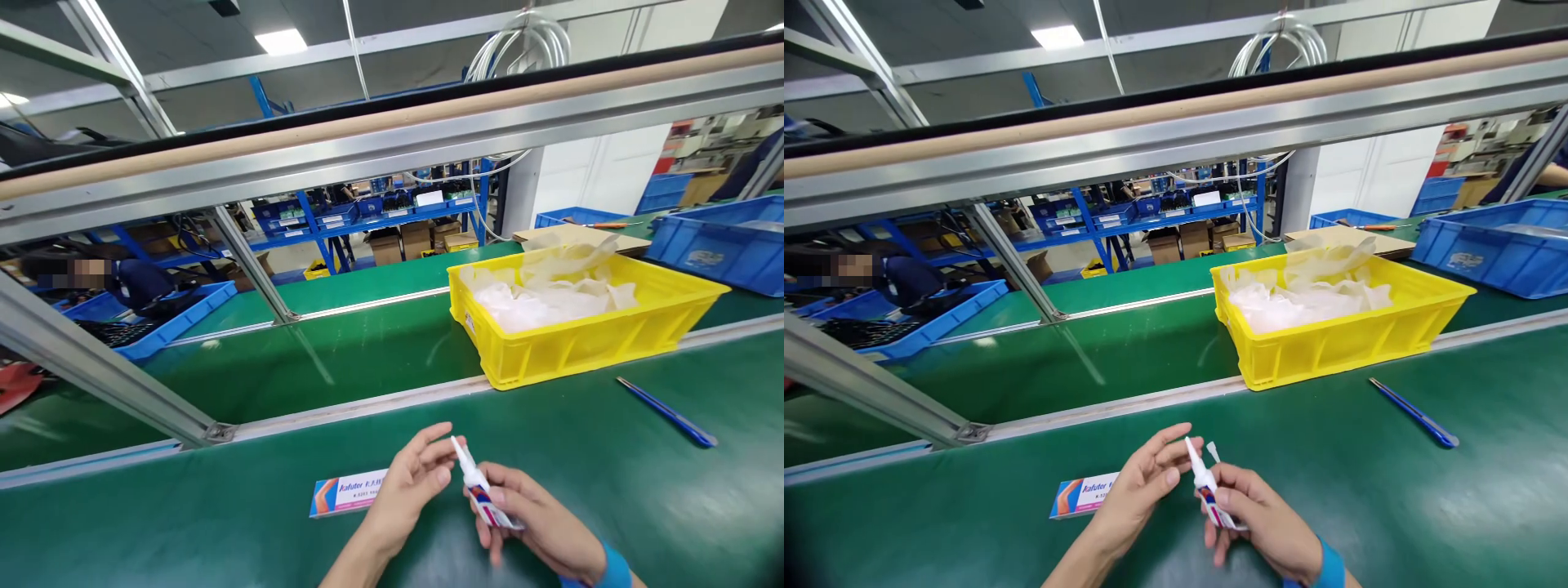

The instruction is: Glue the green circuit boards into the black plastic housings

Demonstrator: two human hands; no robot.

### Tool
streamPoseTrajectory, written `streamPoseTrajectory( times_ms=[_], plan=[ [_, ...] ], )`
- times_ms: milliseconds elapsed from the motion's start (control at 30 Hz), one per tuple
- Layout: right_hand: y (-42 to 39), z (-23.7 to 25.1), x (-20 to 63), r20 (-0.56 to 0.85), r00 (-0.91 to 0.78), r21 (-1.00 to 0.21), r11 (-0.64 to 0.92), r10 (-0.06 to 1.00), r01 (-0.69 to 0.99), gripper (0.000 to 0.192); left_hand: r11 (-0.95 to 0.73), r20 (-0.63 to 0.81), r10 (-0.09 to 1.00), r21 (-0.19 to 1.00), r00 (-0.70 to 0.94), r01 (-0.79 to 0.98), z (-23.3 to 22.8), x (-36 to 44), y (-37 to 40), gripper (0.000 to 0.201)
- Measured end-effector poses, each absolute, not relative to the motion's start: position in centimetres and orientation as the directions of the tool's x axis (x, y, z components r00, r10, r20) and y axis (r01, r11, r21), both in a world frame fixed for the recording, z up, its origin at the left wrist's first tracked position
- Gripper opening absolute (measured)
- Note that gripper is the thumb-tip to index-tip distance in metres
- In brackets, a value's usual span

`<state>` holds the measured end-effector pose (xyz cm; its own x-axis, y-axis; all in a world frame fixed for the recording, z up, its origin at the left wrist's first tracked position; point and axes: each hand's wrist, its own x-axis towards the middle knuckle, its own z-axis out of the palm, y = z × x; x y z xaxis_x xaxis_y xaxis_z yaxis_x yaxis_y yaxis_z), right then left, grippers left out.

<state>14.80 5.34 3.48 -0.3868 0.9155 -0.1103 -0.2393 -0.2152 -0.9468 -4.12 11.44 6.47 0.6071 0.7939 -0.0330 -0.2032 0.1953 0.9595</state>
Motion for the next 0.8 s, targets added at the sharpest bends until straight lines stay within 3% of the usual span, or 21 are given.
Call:
streamPoseTrajectory(
  times_ms=[33,100,200,267,333,433,567,633,733,800],
  plan=[
    [5.1,3.5,14.5,-0.107,-0.426,-0.875,-0.288,0.898,-0.389,0.037,0.264,-0.045,0.778,0.928,0.627,-0.261,6.7,-3.4,11.5,0.055],
    [4.7,3.4,14.0,-0.09,-0.448,-0.786,-0.34,0.889,-0.517,0.042,0.352,-0.081,0.771,0.881,0.631,-0.316,7.1,-2.4,11.3,0.054],
    [4.4,3.3,13.4,-0.073,-0.409,-0.764,-0.315,0.909,-0.563,0.049,0.381,-0.113,0.808,0.85,0.578,-0.365,7.5,-1.6,10.8,0.051],
    [4.2,3.5,13.0,-0.071,-0.336,-0.818,-0.247,0.939,-0.519,0.051,0.363,-0.118,0.843,0.844,0.525,-0.394,7.7,-1.4,10.5,0.046],
    [4.0,3.8,12.8,-0.042,-0.252,-0.922,-0.135,0.967,-0.364,0.048,0.344,-0.122,0.868,0.847,0.482,-0.405,7.8,-1.2,10.3,0.041],
    [3.7,4.2,12.5,0.135,-0.129,-0.989,0.142,0.982,0.047,0.043,0.32,-0.124,0.888,0.858,0.443,-0.401,8.0,-0.9,9.9,0.036],
    [3.3,4.2,12.4,0.414,-0.006,-0.817,0.374,0.91,0.439,0.031,0.275,-0.115,0.915,0.877,0.386,-0.393,8.4,-0.4,9.5,0.033],
    [3.3,4.1,12.3,0.546,0.032,-0.707,0.44,0.837,0.553,0.018,0.245,-0.102,0.93,0.888,0.352,-0.389,8.5,0.0,9.2,0.033],
    [3.5,4.2,12.4,0.741,0.065,-0.501,0.484,0.669,0.718,0.024,0.183,-0.067,0.955,0.902,0.29,-0.392,8.8,0.8,9.1,0.031],
    [3.8,4.7,12.7,0.761,0.108,-0.493,0.463,0.64,0.736,0.024,0.127,-0.023,0.967,0.908,0.254,-0.399,9.0,1.3,9.3,0.031]
  ],
)
